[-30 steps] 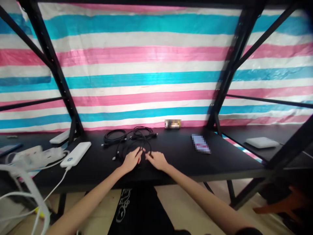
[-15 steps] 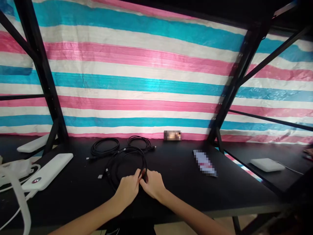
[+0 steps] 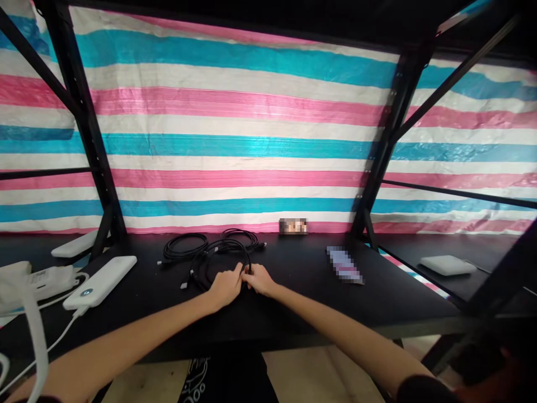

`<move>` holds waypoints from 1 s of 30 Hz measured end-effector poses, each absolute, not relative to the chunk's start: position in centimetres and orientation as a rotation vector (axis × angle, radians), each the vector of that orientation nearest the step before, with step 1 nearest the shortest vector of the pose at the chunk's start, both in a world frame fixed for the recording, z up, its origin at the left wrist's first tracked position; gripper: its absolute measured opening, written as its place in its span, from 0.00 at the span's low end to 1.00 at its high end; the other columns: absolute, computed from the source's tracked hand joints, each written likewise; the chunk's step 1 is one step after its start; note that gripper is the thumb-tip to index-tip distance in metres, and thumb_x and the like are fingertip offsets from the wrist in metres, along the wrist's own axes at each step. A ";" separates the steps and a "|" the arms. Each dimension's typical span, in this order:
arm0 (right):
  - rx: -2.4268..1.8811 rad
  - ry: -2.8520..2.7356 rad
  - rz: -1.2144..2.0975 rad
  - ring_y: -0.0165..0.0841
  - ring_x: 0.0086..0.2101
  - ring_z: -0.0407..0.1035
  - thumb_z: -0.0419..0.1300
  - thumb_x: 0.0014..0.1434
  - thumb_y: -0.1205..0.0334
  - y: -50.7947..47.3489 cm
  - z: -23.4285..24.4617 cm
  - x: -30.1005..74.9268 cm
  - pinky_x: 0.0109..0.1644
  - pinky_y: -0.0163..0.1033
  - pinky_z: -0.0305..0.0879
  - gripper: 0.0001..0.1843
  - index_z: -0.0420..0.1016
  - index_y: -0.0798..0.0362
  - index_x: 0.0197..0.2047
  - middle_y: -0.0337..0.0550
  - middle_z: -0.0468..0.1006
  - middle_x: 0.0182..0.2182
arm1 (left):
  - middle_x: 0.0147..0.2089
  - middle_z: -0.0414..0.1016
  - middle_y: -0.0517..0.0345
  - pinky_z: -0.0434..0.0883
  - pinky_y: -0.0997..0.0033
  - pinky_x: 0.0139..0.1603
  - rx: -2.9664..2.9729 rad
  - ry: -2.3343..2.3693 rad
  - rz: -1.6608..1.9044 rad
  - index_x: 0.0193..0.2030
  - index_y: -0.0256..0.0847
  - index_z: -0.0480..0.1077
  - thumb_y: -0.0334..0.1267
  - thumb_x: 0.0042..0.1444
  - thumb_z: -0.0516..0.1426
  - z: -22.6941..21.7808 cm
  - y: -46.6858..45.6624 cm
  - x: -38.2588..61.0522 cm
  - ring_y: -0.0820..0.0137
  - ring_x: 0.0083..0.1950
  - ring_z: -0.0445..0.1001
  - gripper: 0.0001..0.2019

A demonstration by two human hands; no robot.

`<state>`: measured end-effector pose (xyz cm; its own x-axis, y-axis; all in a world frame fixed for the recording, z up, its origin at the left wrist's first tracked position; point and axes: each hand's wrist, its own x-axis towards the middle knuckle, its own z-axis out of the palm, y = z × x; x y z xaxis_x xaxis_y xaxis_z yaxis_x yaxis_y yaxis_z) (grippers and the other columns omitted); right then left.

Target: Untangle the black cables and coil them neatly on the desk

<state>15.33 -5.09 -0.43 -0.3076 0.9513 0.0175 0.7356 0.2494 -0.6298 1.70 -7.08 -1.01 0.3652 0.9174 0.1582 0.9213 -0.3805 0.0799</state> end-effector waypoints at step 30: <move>-2.266 -2.513 0.296 0.40 0.42 0.72 0.38 0.59 0.45 -10.1 38.2 23.8 0.41 0.43 0.62 0.41 0.69 0.83 0.29 0.69 0.75 0.38 | 0.58 0.68 0.49 0.48 0.57 0.62 -2.161 -1.173 0.106 0.50 0.38 0.68 0.29 0.52 0.51 23.7 -10.1 -5.7 0.60 0.65 0.53 0.17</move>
<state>23.76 -10.06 38.23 -0.0923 0.9491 -0.3013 0.9931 0.1097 0.0413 -5.66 -10.14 23.74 0.5928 0.7709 0.2331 0.7170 -0.3733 -0.5887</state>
